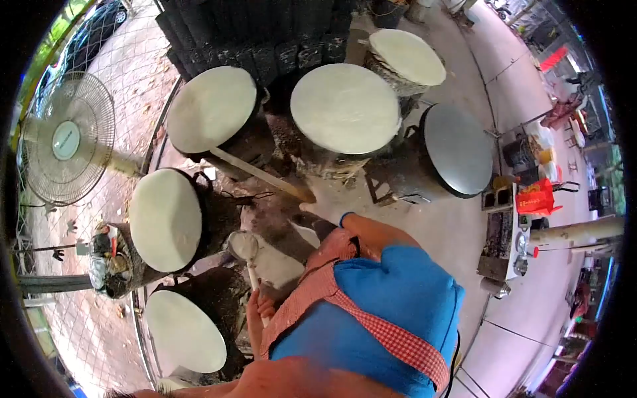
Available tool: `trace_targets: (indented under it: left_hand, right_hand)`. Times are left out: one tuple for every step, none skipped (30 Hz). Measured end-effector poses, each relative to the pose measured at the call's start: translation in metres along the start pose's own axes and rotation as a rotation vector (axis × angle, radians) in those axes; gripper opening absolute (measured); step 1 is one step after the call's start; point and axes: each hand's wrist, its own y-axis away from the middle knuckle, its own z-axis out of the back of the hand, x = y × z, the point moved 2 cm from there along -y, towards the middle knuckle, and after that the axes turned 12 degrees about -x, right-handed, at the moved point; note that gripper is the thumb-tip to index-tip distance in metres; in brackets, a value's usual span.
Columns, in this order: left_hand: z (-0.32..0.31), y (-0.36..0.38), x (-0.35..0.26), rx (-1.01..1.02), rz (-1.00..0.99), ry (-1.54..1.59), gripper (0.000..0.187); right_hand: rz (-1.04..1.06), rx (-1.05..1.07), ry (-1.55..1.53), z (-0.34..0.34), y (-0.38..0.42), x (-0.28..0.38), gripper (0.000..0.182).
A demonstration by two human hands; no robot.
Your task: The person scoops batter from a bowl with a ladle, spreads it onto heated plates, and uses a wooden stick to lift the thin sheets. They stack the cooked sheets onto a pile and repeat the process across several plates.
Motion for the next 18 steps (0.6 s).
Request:
trace_targets:
  left_hand:
    - [-0.018,-0.001,0.01,-0.015,0.022,-0.026,0.028]
    - [-0.035,0.0,0.021,-0.03,0.044,-0.051,0.033]
    - [-0.027,-0.008,0.018,-0.01,0.084,-0.087,0.029]
    - [-0.016,-0.011,0.018,0.008,0.114,-0.114,0.026]
    - [-0.011,-0.016,0.02,-0.081,0.012,-0.113,0.032]
    - [-0.024,-0.016,0.034,-0.029,0.077,-0.077,0.036]
    - [-0.045,-0.02,0.052,0.033,0.14,-0.043,0.04]
    - [-0.057,-0.025,0.066,0.11,0.198,-0.008,0.045]
    - [-0.049,-0.034,0.067,0.049,0.124,-0.034,0.046]
    - [-0.035,-0.047,0.062,-0.014,0.043,-0.046,0.046]
    - [-0.036,-0.052,0.071,0.006,0.015,-0.007,0.046]
    - [-0.038,-0.057,0.08,0.028,-0.013,0.032,0.046]
    - [-0.057,-0.058,0.098,0.133,0.01,0.096,0.046]
    - [-0.067,-0.06,0.111,0.24,0.042,0.144,0.046]
    - [-0.063,-0.063,0.117,0.277,-0.011,0.167,0.043]
    - [-0.058,-0.068,0.124,0.304,-0.056,0.187,0.041]
    - [-0.052,-0.071,0.129,0.33,-0.093,0.203,0.04]
    - [-0.049,-0.067,0.136,0.287,-0.195,0.211,0.035]
  right_hand:
    - [-0.02,0.006,0.05,0.026,0.012,0.013,0.06]
    - [-0.112,0.041,0.003,0.03,0.018,-0.01,0.059]
    - [-0.169,0.088,0.013,0.046,0.021,-0.006,0.056]
    - [-0.226,0.135,0.027,0.062,0.025,-0.002,0.054]
    - [-0.141,0.076,0.109,0.075,0.027,0.002,0.054]
    - [-0.093,0.055,0.132,0.079,0.026,-0.003,0.052]
    - [-0.099,0.025,0.148,0.093,0.024,0.014,0.049]
    - [-0.038,-0.096,0.023,0.093,0.019,0.016,0.035]
    - [-0.08,-0.069,0.067,0.087,0.009,-0.006,0.035]
    - [-0.146,0.009,-0.041,0.086,-0.001,-0.017,0.036]
    - [-0.078,-0.02,-0.077,0.087,-0.009,-0.016,0.038]
    - [0.043,0.013,-0.086,0.091,-0.019,-0.003,0.039]
    - [0.031,0.047,-0.094,0.081,-0.035,-0.033,0.037]
    - [0.032,0.073,-0.085,0.087,-0.042,-0.012,0.035]
    - [0.029,0.118,-0.08,0.081,-0.054,-0.017,0.036]
    - [0.016,0.156,-0.074,0.075,-0.066,-0.022,0.037]
    - [0.06,0.174,-0.069,0.066,-0.072,-0.025,0.039]
    - [0.102,0.188,-0.063,0.058,-0.078,-0.023,0.04]
